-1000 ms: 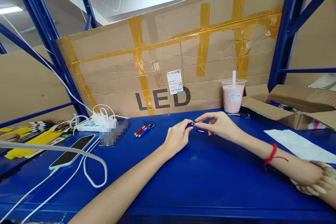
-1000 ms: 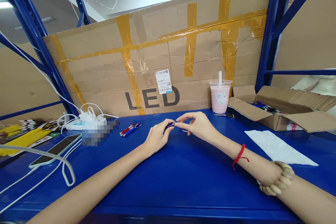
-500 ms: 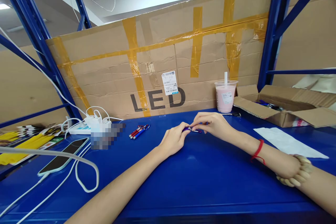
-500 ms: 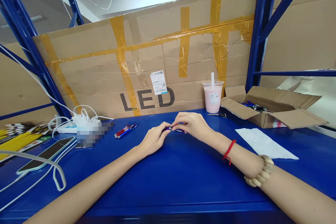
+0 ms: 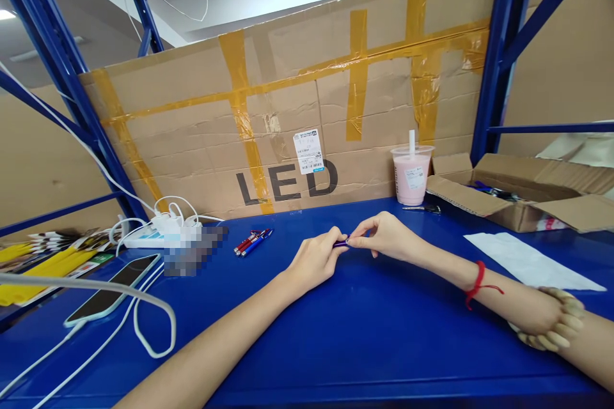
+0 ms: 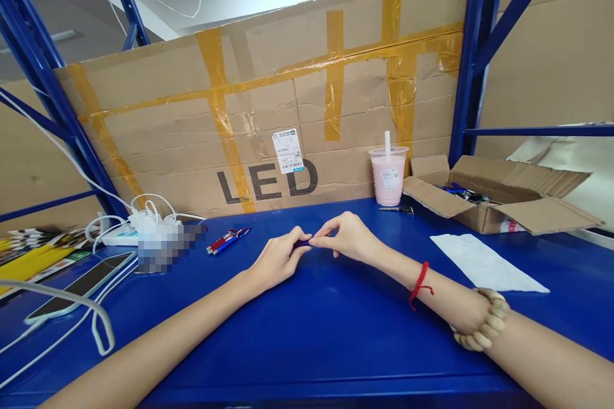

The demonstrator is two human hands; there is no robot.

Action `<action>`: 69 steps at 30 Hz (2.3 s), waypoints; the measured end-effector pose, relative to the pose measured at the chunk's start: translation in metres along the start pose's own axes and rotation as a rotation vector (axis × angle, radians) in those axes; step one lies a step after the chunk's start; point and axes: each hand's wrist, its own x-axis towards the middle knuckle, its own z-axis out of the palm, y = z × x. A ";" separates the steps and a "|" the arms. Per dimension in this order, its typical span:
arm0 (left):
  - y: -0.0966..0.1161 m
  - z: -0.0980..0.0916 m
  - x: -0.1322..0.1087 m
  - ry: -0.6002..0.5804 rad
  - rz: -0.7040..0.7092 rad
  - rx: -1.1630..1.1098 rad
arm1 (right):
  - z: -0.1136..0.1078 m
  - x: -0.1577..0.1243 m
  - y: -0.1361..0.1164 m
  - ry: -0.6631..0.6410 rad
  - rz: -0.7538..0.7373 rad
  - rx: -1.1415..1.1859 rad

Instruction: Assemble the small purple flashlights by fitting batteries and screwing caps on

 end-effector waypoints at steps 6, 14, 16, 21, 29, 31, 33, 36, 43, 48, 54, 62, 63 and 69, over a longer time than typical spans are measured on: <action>0.000 0.000 0.001 0.039 0.038 -0.017 | 0.004 -0.005 -0.008 -0.003 0.232 0.253; 0.001 0.001 0.005 -0.018 -0.059 0.000 | 0.007 0.000 -0.001 -0.016 0.240 0.260; 0.000 0.002 0.005 -0.008 -0.092 0.003 | 0.007 0.002 0.002 -0.013 0.196 0.226; -0.002 0.002 0.006 0.025 -0.167 0.016 | 0.006 0.007 0.008 0.084 -0.056 0.045; -0.002 0.001 0.007 -0.008 -0.170 -0.011 | 0.001 0.007 0.014 0.131 -0.294 -0.111; -0.003 0.001 0.007 -0.035 -0.155 -0.035 | 0.001 0.009 0.017 0.126 -0.289 -0.105; -0.003 0.001 0.007 -0.058 -0.137 -0.054 | 0.000 0.010 0.020 0.116 -0.273 -0.091; -0.004 0.002 0.007 -0.084 -0.105 -0.067 | -0.001 0.010 0.022 0.093 -0.241 -0.071; -0.007 0.003 0.007 -0.128 -0.057 -0.076 | -0.002 0.008 0.022 0.052 -0.207 -0.066; -0.008 0.003 0.006 -0.141 -0.054 -0.067 | -0.001 0.009 0.023 0.033 -0.190 -0.061; -0.005 0.000 0.006 -0.166 -0.063 -0.030 | 0.000 0.009 0.023 0.025 -0.170 -0.049; -0.004 -0.002 0.006 -0.188 -0.067 0.006 | 0.001 0.010 0.023 0.009 -0.158 -0.050; -0.004 -0.002 0.006 -0.189 -0.066 0.007 | 0.001 0.010 0.023 0.008 -0.156 -0.051; -0.004 -0.001 0.007 -0.180 -0.060 -0.002 | 0.000 0.008 0.022 0.002 -0.152 -0.058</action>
